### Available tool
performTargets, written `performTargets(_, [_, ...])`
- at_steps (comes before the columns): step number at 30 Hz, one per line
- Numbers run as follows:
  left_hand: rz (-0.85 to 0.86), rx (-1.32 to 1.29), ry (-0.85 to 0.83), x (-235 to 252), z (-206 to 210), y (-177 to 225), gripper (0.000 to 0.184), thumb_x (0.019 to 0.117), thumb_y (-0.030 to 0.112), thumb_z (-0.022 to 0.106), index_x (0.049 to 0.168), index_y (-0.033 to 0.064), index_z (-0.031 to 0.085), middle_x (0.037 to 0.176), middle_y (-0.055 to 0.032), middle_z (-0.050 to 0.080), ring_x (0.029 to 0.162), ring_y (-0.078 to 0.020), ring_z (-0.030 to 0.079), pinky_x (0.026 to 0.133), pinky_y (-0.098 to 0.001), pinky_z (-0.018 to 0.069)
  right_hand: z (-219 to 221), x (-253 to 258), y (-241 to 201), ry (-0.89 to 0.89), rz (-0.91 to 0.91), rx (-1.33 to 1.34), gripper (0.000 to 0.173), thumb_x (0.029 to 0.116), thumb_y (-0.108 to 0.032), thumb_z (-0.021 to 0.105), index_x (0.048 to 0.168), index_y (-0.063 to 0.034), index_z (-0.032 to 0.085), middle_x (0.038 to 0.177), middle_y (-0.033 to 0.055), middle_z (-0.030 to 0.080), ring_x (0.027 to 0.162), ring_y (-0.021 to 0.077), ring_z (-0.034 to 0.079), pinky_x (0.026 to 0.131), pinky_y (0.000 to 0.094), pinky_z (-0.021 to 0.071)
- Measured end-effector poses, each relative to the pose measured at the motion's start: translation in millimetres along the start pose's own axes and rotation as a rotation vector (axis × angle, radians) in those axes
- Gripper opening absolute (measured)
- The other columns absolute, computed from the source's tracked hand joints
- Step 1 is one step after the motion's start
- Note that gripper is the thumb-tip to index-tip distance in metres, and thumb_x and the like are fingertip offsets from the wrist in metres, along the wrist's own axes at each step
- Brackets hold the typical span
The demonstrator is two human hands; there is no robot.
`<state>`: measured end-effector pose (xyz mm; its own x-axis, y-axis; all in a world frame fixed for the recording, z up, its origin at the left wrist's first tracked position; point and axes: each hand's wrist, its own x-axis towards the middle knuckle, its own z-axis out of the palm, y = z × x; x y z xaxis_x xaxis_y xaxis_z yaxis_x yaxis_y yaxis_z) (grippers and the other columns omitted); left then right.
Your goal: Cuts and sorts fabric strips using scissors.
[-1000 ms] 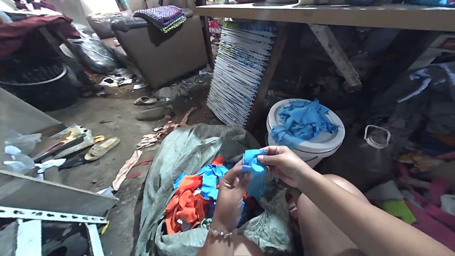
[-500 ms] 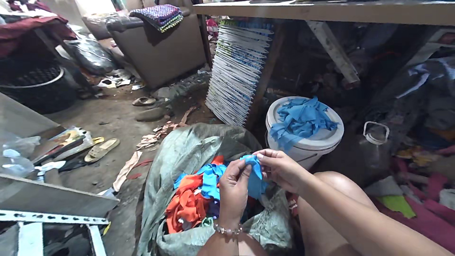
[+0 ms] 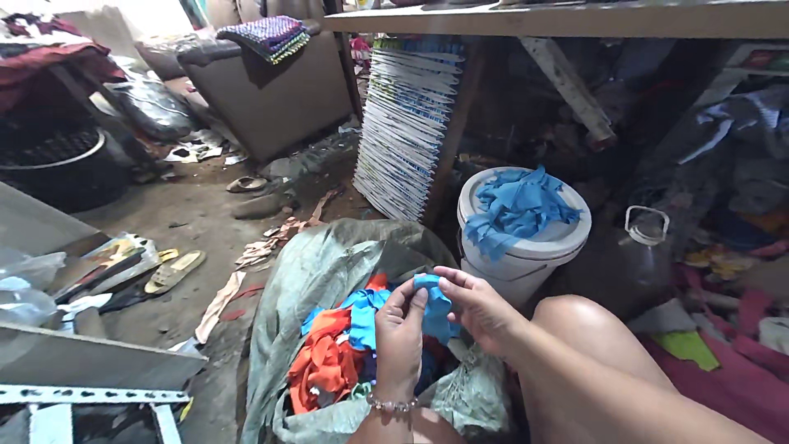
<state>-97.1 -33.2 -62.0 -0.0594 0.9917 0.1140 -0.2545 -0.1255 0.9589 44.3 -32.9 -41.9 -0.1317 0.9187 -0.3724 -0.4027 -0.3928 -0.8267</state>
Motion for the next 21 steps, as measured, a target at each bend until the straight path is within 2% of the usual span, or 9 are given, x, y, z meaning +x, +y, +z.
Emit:
performTargets(4, [-0.006, 0.008, 0.003, -1.4, 3.7, 3.0, 0.042, 0.0958, -0.008, 0.055, 0.136, -0.0073, 0.045, 0.099, -0.0081, 0.073, 0.087, -0.0118, 0.073, 0.080, -0.0279, 0.0612, 2.9, 3.2, -8.3, 0.029, -0.030, 0.016, 0.009, 0.0953, -0.002, 0.067, 0.103, 0.0008, 0.066, 0.088, 0.0069, 0.069, 0.076, 0.0119, 0.067, 0.069, 0.0255, 0.0564])
performTargets(8, [-0.163, -0.024, 0.059, -2.4, 8.0, 4.7, 0.062, 0.0975, -0.004, 0.057, 0.152, -0.0053, 0.027, 0.108, -0.0145, 0.070, 0.093, -0.0149, 0.072, 0.082, -0.0298, 0.0603, 1.0, 5.9, -8.1, 0.007, -0.214, -0.098, 0.004, 0.0940, -0.001, 0.068, 0.097, 0.0010, 0.067, 0.084, 0.0057, 0.068, 0.077, 0.0104, 0.066, 0.073, 0.0258, 0.0567])
performTargets(11, [-0.407, -0.116, 0.024, -3.9, 6.8, 9.7, 0.049, 0.0988, 0.002, 0.059, 0.144, -0.0059, 0.041, 0.115, -0.0142, 0.067, 0.096, -0.0162, 0.069, 0.083, -0.0323, 0.0588, -2.0, 7.4, -8.3, -0.024, -0.315, -0.160, 0.004, 0.0930, -0.001, 0.068, 0.096, 0.0008, 0.068, 0.084, 0.0047, 0.069, 0.079, 0.0094, 0.067, 0.077, 0.0263, 0.0572])
performTargets(13, [-0.509, -0.192, -0.009, -3.3, 5.4, 11.3, 0.022, 0.1003, 0.002, 0.058, 0.121, -0.0064, 0.059, 0.100, -0.0130, 0.071, 0.087, -0.0179, 0.071, 0.079, -0.0339, 0.0603, -3.1, 6.9, -9.8, -0.041, -0.348, -0.187, 0.004, 0.0920, -0.002, 0.069, 0.095, 0.0003, 0.070, 0.084, 0.0038, 0.069, 0.078, 0.0084, 0.067, 0.078, 0.0258, 0.0569])
performTargets(14, [-0.552, -0.233, -0.020, -3.0, 4.9, 11.8, 0.013, 0.1016, 0.002, 0.056, 0.110, -0.0049, 0.062, 0.093, -0.0117, 0.071, 0.082, -0.0175, 0.071, 0.078, -0.0336, 0.0606, -3.4, 6.1, -10.4, -0.040, -0.360, -0.206, 0.004, 0.0916, -0.002, 0.069, 0.095, -0.0003, 0.070, 0.084, 0.0033, 0.070, 0.079, 0.0081, 0.067, 0.078, 0.0257, 0.0570])
performTargets(16, [-0.619, -0.315, -0.015, -3.1, 5.0, 12.6, 0.010, 0.1033, 0.004, 0.053, 0.103, -0.0031, 0.062, 0.087, -0.0112, 0.071, 0.078, -0.0174, 0.071, 0.076, -0.0334, 0.0609, -8.5, 3.6, -10.2, -0.019, -0.428, -0.333, 0.009, 0.0909, -0.004, 0.071, 0.100, -0.0016, 0.071, 0.088, 0.0034, 0.071, 0.080, 0.0079, 0.067, 0.077, 0.0258, 0.0576])
performTargets(18, [-0.623, -0.384, 0.033, -3.8, 5.5, 12.6, 0.009, 0.1031, 0.003, 0.054, 0.105, -0.0029, 0.061, 0.088, -0.0118, 0.071, 0.079, -0.0188, 0.071, 0.075, -0.0348, 0.0614, -26.5, -9.2, -14.7, -0.018, -0.565, -0.725, 0.026, 0.0938, -0.015, 0.070, 0.116, -0.0019, 0.067, 0.100, 0.0064, 0.068, 0.086, 0.0108, 0.067, 0.079, 0.0285, 0.0579])
performTargets(19, [-0.603, -0.403, 0.067, -3.8, 4.9, 13.0, 0.009, 0.1030, 0.002, 0.054, 0.107, -0.0027, 0.060, 0.089, -0.0118, 0.071, 0.079, -0.0191, 0.072, 0.075, -0.0350, 0.0619, -38.6, -25.4, -20.9, -0.042, -0.624, -0.968, 0.029, 0.0957, -0.020, 0.068, 0.116, 0.0000, 0.065, 0.099, 0.0099, 0.067, 0.086, 0.0149, 0.066, 0.078, 0.0327, 0.0579])
performTargets(21, [-0.535, -0.377, 0.132, -2.2, 1.2, 13.1, 0.010, 0.1022, 0.002, 0.056, 0.109, -0.0034, 0.060, 0.090, -0.0119, 0.070, 0.079, -0.0187, 0.071, 0.074, -0.0343, 0.0619, -63.7, -78.9, -35.3, -0.169, -0.586, -1.421, 0.018, 0.0959, -0.017, 0.064, 0.098, 0.0000, 0.068, 0.085, 0.0158, 0.067, 0.077, 0.0292, 0.068, 0.071, 0.0488, 0.0572])
